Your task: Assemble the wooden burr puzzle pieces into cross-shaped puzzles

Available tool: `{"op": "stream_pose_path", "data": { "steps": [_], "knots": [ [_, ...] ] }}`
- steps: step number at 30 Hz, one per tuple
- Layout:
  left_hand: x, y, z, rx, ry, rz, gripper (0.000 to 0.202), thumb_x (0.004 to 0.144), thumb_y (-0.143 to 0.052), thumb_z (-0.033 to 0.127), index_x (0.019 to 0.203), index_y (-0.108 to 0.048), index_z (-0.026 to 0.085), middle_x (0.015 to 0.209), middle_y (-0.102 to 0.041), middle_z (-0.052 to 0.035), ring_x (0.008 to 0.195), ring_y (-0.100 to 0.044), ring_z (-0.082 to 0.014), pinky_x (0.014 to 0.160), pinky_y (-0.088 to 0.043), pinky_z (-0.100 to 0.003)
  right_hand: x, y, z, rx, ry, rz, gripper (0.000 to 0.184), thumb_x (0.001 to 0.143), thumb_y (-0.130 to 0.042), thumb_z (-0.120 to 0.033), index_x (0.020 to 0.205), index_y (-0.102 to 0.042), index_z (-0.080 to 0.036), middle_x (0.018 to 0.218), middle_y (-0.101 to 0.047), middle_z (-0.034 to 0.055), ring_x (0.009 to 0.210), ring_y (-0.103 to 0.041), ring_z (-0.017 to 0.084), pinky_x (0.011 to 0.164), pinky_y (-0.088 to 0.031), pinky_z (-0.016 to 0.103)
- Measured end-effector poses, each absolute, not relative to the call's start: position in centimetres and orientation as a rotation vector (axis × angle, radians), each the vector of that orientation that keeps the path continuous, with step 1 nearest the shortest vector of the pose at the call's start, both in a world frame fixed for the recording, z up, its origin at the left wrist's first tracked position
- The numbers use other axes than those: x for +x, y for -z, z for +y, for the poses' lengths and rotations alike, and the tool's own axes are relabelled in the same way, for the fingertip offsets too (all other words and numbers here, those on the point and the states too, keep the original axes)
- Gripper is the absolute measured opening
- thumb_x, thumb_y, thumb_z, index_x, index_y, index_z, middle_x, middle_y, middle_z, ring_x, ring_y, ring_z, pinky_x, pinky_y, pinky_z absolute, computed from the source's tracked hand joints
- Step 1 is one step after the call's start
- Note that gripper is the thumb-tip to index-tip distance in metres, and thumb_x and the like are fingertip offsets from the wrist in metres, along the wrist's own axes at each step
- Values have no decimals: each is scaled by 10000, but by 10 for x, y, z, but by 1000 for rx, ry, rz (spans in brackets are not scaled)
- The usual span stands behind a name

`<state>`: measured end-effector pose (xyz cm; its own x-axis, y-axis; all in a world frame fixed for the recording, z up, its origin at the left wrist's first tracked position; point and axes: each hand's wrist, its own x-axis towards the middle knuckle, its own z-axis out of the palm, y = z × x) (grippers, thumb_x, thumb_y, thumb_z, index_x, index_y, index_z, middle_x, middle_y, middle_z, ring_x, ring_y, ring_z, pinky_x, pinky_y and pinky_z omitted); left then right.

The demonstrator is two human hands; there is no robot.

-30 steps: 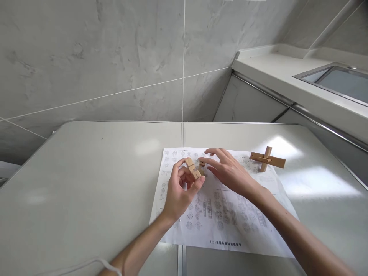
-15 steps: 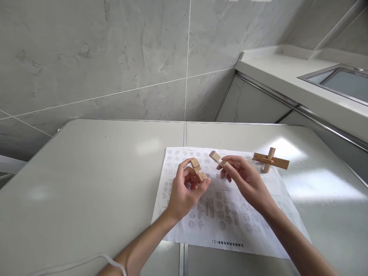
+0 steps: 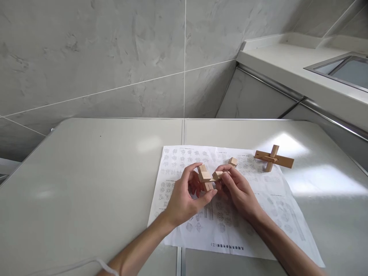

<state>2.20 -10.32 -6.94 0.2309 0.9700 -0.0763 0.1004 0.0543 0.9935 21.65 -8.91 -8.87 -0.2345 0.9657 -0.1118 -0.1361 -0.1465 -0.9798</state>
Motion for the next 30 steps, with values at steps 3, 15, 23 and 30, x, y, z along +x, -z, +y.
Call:
{"op": "stream_pose_path", "data": {
  "steps": [3, 15, 23, 30],
  "knots": [
    [22, 70, -103, 1374, -897, 1123, 663, 902, -836, 370, 1479, -518, 291, 967, -730, -29, 787, -636, -172, 708, -528, -313, 216, 92, -90, -1079, -1539, -1166, 375, 1051, -625, -614, 1029, -615, -239, 668, -554, -45, 498, -430, 118, 469, -373, 260],
    [21, 70, -102, 1451, -836, 1072, 612, 914, -830, 333, 1463, -561, 353, 1025, -735, -44, 896, -722, -236, 795, -611, -385, 214, 87, -90, -1136, -1513, -1211, 431, 1029, -611, -672, 957, -594, -247, 592, -551, -49, 436, -449, 125, 435, -383, 262],
    [20, 73, -103, 1537, -784, 1002, 612, 918, -836, 334, 1460, -555, 374, 966, -719, -13, 821, -699, -206, 747, -603, -360, 214, 86, -94, -1184, -1532, -1160, 429, 1033, -588, -690, 985, -580, -264, 539, -561, -58, 388, -468, 141, 394, -384, 266],
    [20, 65, -101, 1376, -795, 982, 647, 862, -883, 350, 1433, -577, 347, 1009, -729, -28, 857, -719, -220, 803, -618, -388, 213, 83, -94, -1271, -1454, -1206, 454, 1031, -553, -723, 1038, -595, -270, 575, -573, -50, 430, -517, 161, 415, -435, 286]
  ]
}}
